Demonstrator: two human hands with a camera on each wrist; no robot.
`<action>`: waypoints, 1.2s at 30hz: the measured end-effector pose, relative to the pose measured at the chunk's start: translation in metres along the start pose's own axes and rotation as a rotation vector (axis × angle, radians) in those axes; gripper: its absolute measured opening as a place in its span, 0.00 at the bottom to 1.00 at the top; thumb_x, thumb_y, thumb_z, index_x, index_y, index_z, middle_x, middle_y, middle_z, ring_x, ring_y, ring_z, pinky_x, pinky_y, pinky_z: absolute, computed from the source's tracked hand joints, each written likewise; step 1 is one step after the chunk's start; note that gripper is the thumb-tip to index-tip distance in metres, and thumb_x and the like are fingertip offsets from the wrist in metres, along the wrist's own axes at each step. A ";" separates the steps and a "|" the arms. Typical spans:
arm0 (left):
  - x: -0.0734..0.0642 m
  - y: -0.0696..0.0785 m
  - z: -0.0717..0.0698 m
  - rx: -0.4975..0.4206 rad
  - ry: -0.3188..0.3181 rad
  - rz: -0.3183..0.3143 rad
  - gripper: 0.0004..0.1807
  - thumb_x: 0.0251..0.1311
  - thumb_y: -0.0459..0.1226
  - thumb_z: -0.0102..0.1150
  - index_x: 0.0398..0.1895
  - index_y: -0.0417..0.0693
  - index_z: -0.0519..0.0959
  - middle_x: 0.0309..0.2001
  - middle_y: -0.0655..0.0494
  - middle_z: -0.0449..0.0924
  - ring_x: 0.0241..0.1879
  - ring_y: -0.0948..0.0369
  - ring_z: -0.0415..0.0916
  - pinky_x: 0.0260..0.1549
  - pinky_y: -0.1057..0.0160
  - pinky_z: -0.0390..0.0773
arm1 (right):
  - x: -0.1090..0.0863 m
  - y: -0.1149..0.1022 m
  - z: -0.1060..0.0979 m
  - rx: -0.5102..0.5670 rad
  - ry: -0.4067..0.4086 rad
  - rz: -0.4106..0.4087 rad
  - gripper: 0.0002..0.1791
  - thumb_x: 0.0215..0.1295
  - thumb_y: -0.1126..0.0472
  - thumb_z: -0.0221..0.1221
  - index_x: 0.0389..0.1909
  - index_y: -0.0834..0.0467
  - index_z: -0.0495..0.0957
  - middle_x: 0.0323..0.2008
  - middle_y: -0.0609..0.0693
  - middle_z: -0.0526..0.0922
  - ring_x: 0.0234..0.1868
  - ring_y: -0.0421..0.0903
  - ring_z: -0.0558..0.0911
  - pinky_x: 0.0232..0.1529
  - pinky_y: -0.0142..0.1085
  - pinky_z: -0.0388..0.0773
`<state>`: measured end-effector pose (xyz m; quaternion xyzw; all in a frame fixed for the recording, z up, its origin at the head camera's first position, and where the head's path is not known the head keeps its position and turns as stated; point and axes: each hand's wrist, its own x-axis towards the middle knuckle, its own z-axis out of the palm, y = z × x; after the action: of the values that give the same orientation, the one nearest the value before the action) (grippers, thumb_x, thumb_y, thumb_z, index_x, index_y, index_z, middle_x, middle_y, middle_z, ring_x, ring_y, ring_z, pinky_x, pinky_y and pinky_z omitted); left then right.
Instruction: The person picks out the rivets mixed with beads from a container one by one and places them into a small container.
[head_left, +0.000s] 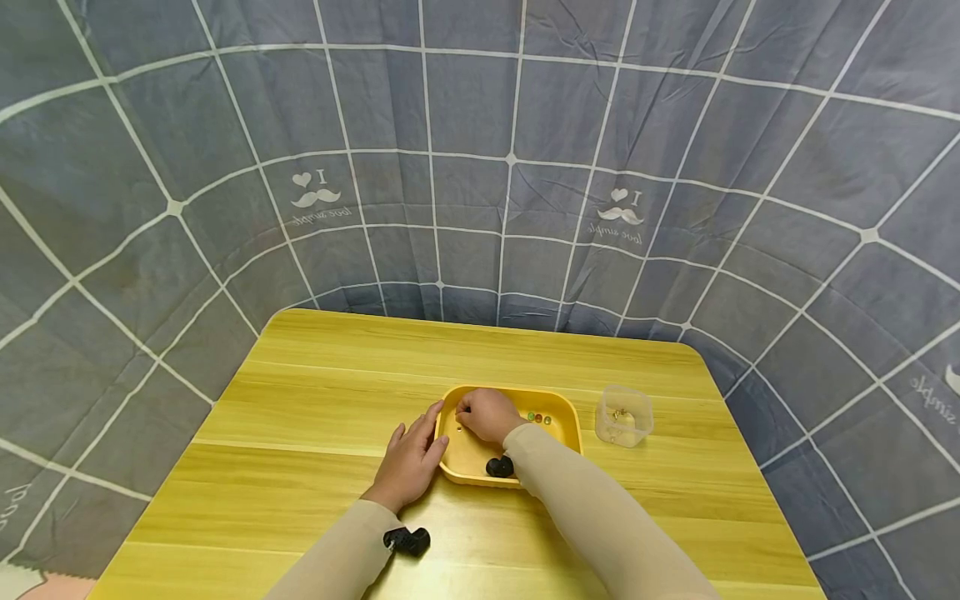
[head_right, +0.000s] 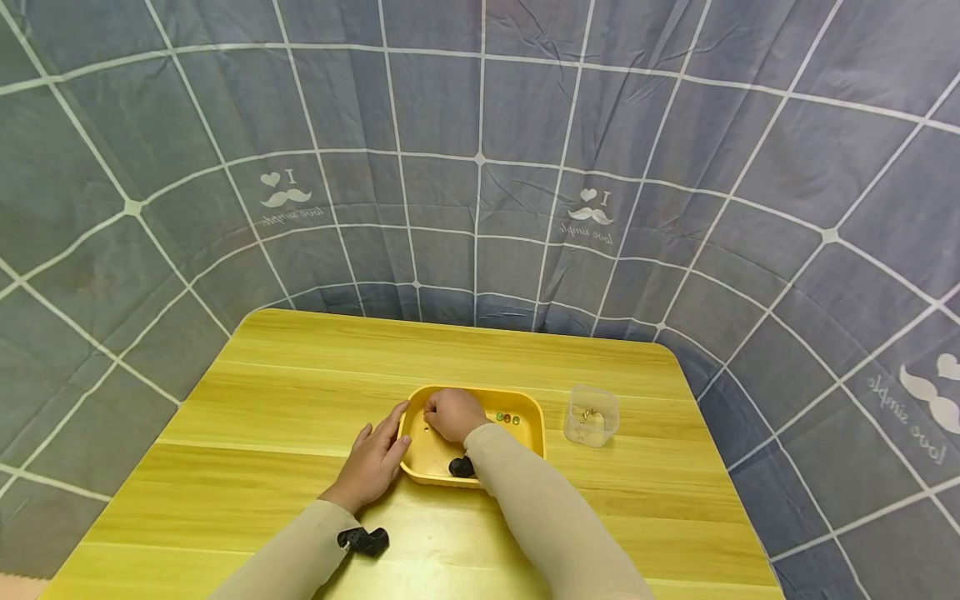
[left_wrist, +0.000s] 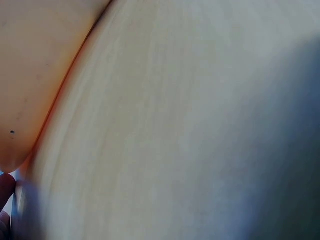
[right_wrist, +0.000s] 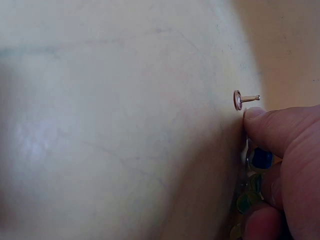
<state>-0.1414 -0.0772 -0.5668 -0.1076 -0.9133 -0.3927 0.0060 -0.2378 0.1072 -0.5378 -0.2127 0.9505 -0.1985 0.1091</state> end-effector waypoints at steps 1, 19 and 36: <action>0.000 0.000 0.000 -0.001 0.000 0.000 0.33 0.82 0.47 0.47 0.86 0.59 0.55 0.79 0.51 0.67 0.79 0.47 0.64 0.81 0.34 0.46 | 0.000 0.000 0.000 0.001 0.000 0.001 0.07 0.74 0.53 0.65 0.35 0.46 0.89 0.32 0.38 0.86 0.29 0.36 0.77 0.42 0.33 0.79; 0.000 0.000 0.000 0.000 0.006 0.003 0.33 0.82 0.47 0.48 0.86 0.59 0.55 0.79 0.51 0.68 0.79 0.47 0.64 0.81 0.33 0.46 | -0.002 -0.003 -0.002 0.029 0.001 0.013 0.07 0.73 0.54 0.66 0.33 0.47 0.88 0.30 0.38 0.85 0.28 0.36 0.76 0.40 0.32 0.77; 0.001 -0.001 0.001 0.002 0.014 0.007 0.34 0.82 0.47 0.49 0.86 0.61 0.54 0.79 0.51 0.68 0.79 0.47 0.65 0.80 0.33 0.46 | -0.003 -0.004 -0.002 0.017 0.004 0.014 0.07 0.74 0.54 0.65 0.34 0.47 0.87 0.31 0.38 0.85 0.29 0.37 0.77 0.41 0.33 0.78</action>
<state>-0.1422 -0.0772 -0.5680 -0.1082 -0.9133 -0.3923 0.0139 -0.2341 0.1062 -0.5343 -0.2049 0.9504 -0.2062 0.1104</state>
